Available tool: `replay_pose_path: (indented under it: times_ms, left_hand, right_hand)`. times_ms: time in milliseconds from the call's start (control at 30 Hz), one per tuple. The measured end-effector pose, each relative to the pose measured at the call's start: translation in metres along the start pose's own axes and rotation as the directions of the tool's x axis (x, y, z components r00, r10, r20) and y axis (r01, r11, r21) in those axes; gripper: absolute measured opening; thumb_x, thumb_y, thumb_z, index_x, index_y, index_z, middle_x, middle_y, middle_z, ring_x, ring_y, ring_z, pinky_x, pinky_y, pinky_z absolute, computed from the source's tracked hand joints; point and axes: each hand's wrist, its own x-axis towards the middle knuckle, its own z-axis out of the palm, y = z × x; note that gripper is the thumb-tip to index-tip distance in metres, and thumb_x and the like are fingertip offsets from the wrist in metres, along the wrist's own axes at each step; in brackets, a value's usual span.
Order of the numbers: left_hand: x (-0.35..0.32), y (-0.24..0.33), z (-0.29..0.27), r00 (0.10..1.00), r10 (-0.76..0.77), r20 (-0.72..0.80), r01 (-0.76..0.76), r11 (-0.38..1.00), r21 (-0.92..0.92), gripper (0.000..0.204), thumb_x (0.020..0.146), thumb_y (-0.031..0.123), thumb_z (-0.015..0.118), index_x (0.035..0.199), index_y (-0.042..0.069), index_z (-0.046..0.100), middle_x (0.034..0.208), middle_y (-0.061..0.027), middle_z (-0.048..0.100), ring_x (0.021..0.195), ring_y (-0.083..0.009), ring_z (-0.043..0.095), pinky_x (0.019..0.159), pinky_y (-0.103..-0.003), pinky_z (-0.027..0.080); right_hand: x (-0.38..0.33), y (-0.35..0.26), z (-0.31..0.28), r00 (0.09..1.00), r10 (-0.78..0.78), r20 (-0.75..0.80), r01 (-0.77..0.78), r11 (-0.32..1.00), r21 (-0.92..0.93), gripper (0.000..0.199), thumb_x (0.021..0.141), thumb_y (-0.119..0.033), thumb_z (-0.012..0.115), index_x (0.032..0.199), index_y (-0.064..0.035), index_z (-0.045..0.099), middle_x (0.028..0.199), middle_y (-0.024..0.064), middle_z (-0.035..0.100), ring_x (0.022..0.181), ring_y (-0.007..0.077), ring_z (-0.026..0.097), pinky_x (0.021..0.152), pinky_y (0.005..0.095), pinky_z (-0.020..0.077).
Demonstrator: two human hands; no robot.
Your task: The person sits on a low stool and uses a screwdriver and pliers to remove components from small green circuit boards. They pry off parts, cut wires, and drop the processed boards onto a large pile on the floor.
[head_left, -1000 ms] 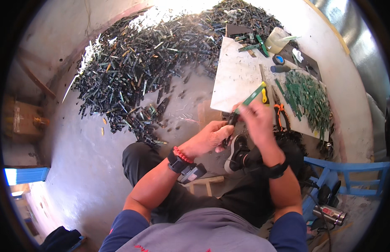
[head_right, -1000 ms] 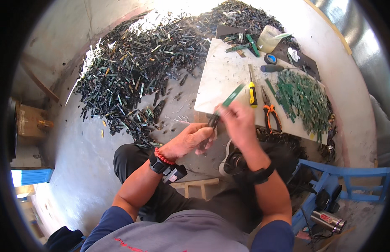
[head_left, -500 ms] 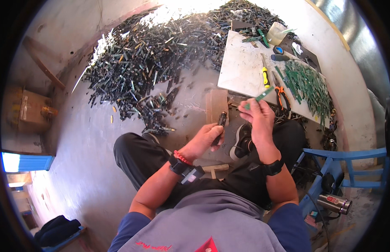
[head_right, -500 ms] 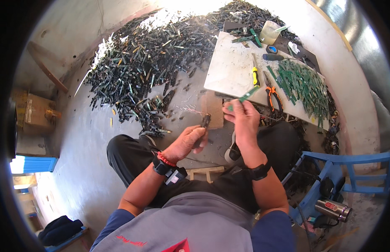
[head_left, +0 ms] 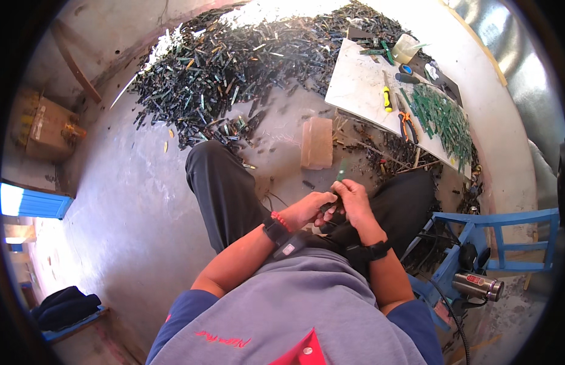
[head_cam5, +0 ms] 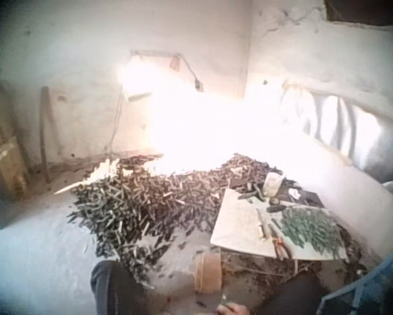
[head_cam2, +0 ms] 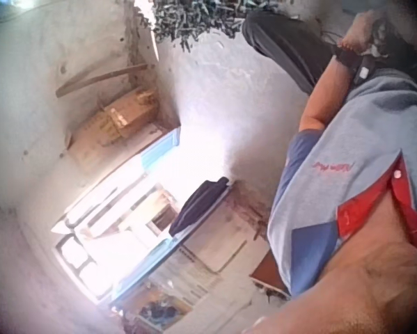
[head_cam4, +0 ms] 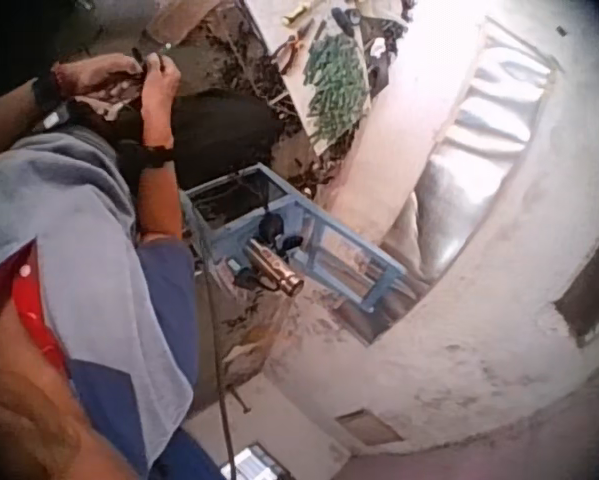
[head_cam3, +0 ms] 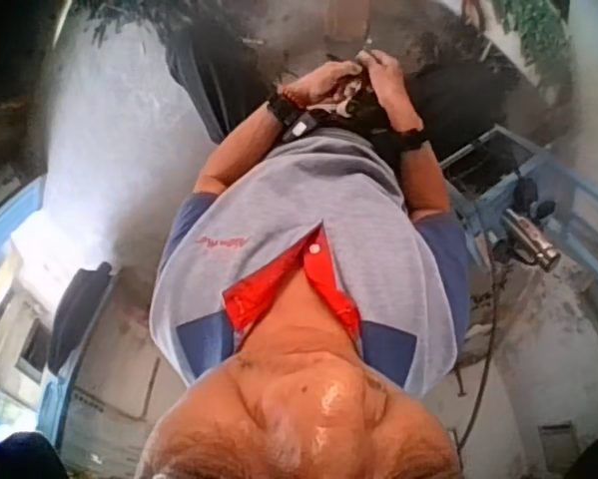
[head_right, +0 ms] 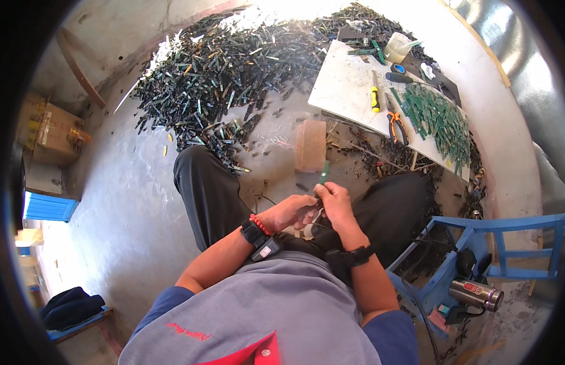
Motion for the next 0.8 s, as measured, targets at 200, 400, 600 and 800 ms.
replay_pose_path:
  times_ms: [200, 400, 600, 800]
  left_hand:
    - [0.014, -0.009, -0.016, 0.956, -0.056, -0.29, 0.107, 0.981, 0.163, 0.043, 0.095, 0.041, 0.037, 0.079, 0.006, 0.053, 0.062, -0.0029, 0.051, 0.048, -0.0111, 0.044, 0.046, -0.024, 0.031]
    - [0.03, -0.024, -0.034, 0.886, -0.031, -0.463, 0.051, 0.998, 0.031, 0.041, 0.097, 0.04, 0.039, 0.08, 0.005, 0.053, 0.061, -0.0057, 0.053, 0.042, -0.0146, 0.046, 0.039, -0.026, 0.034]
    - [0.04, -0.027, -0.03, 0.89, -0.043, -0.454, 0.095, 0.991, 0.092, 0.04, 0.096, 0.04, 0.042, 0.079, 0.006, 0.053, 0.061, -0.0048, 0.053, 0.043, -0.0135, 0.046, 0.04, -0.026, 0.036]
    - [0.047, -0.033, -0.041, 0.894, -0.065, -0.443, 0.121, 0.988, 0.099, 0.039, 0.095, 0.04, 0.044, 0.076, 0.007, 0.052, 0.061, -0.004, 0.052, 0.043, -0.0128, 0.045, 0.041, -0.026, 0.037]
  right_hand:
    - [0.024, 0.032, -0.003, 0.992, 0.126, -0.001, -0.124, 0.975, 0.182, 0.021, 0.093, -0.021, 0.052, 0.081, -0.0049, 0.057, 0.059, -0.0001, 0.052, 0.044, 0.0074, 0.048, 0.037, 0.0208, 0.0329]
    - [0.031, 0.041, -0.011, 0.989, 0.121, -0.089, -0.105, 0.98, 0.169, 0.02, 0.091, -0.02, 0.054, 0.078, -0.0046, 0.056, 0.061, -0.0002, 0.049, 0.044, 0.0072, 0.045, 0.035, 0.0213, 0.0331]
    - [0.046, 0.009, -0.073, 0.865, -0.11, -0.489, 0.193, 0.974, 0.123, 0.02, 0.09, -0.02, 0.056, 0.076, -0.0058, 0.055, 0.062, -0.0004, 0.049, 0.044, 0.0076, 0.047, 0.036, 0.0204, 0.034]
    - [-0.004, -0.038, -0.214, 0.519, -0.34, -0.784, 0.369, 0.917, -0.153, 0.028, 0.093, -0.024, 0.054, 0.075, -0.0035, 0.055, 0.059, -0.0009, 0.047, 0.048, 0.0075, 0.045, 0.045, 0.0235, 0.0403]
